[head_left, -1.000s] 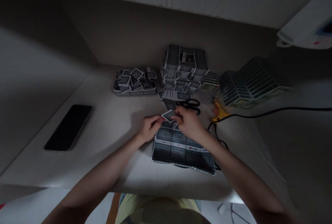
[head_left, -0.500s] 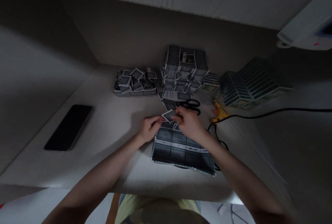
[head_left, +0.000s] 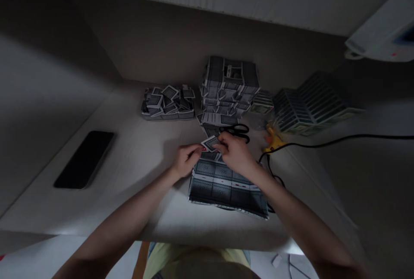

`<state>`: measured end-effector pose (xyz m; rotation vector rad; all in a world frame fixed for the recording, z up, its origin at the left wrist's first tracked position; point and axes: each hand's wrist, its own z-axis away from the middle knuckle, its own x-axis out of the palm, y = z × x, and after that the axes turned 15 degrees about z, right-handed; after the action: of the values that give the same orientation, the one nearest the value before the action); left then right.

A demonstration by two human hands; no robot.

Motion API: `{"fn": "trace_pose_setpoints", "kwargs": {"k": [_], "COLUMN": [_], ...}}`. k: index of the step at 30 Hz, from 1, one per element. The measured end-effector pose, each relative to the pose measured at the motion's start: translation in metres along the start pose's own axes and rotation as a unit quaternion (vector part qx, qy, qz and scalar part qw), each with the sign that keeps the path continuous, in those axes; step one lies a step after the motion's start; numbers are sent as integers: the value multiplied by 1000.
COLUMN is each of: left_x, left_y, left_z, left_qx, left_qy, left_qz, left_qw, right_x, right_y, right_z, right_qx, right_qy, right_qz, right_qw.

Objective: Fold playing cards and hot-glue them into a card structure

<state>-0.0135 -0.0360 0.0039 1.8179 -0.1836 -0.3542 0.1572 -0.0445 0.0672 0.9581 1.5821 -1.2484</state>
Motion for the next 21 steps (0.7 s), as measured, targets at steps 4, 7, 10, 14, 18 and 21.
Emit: {"fn": "trace_pose_setpoints", "kwargs": {"k": [4,7,10,14,18,21], "left_x": [-1,0,1,1,-1,-5], "left_y": [-1,-1,0,0,-1,0], "left_z": [1,1,1,0,1,2], "left_qx": [4,3,5,6,22,26], "left_qy": [0,2,5,6,-2,-35], "left_qz": [-2,-2,1,-5,-2,17], "left_qw": [1000,1000,1000,1000,1000,999], "right_x": [0,0,-3,-10,-13,-14], "right_y": [1,0,0,-3,-6,-7], "right_z": [0,1,2,3,3,4], "right_qx": [-5,-18,-39,-62,-81,-92], "right_qy": [0,-7,-20,-49,-63,-76], "right_qz": [2,11,19,51,83,106], "right_qw": [1000,1000,999,996,991,987]}}
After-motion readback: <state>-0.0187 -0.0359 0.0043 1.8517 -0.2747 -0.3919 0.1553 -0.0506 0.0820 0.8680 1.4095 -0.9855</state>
